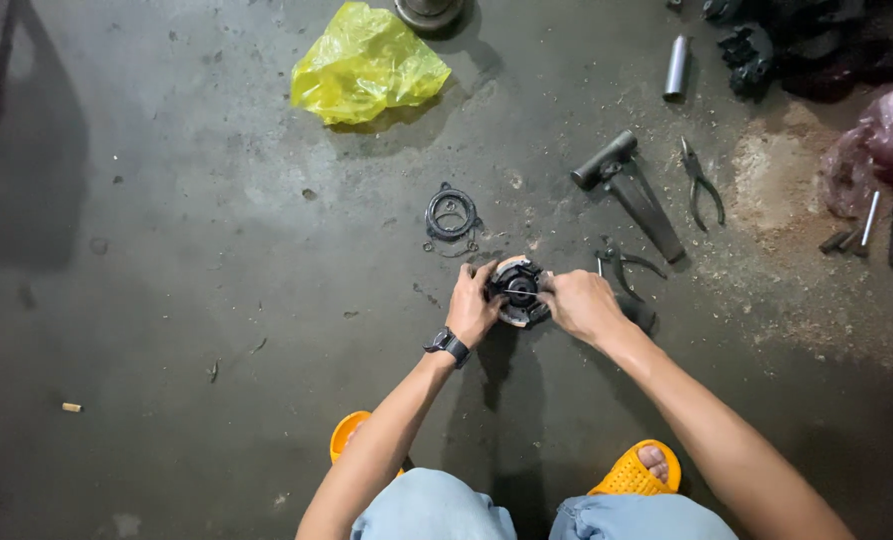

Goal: Assembling and repairing motorcycle centrifugal clutch components on the floor of a workshop.

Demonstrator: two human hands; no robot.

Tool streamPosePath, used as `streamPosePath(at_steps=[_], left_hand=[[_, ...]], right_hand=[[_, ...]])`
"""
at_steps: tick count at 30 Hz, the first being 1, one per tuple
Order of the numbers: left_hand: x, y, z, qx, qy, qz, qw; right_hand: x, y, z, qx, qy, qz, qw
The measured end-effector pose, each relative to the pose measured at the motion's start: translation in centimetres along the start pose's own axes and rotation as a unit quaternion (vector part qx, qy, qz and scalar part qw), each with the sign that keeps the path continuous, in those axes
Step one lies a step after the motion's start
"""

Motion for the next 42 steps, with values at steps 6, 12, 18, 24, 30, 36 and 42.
streamPosePath(at_steps=[6, 12, 18, 24, 30, 36, 42], left_hand=[[0.5, 1.3, -1.9, -0.045, 0.048, 0.042, 0.997], [-0.2, 1.7, -1.6, -0.027, 0.041, 0.054, 0.997], [-0.5, 1.4, -1.1, -0.016, 0.050, 0.031, 0.998], [-0.1, 1.6, -0.8, 0.006, 0.060, 0.042, 0.997], [-0.4, 1.8, -1.5, 0.007, 0.063, 0.057, 0.996], [-1.0, 2.3, -0.5, 0.025, 0.074, 0.062, 0.995], [-0.8, 3.2, -0.6, 0.032, 0.063, 0.071, 0.995]], right_hand=[[-2.4, 0.3, -1.2, -0.032, 0.096, 0.012, 0.995], [-12.4, -0.3, -5.7, -0.170, 0.379, 0.043, 0.909], [-13.5, -2.5, -4.3, -0.303, 0.536, 0.142, 0.775], [-17.2, -3.2, -3.4, -0.346, 0.626, 0.107, 0.691], [-18.4, -3.6, -2.1, -0.343, 0.718, 0.121, 0.593], [-19.4, -1.9, -3.8, -0.346, 0.715, 0.190, 0.577], [-16.1, 0.1, -5.4, -0.358, 0.594, 0.260, 0.672]])
Point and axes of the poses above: each hand's wrist, its own y-axis towards the middle knuckle, its own x-axis out of the back of the hand, z = x × y, the point moved 8 cm from there along y, towards the middle knuckle, and after that the axes turned 14 degrees about -x, right-handed, at the moved point
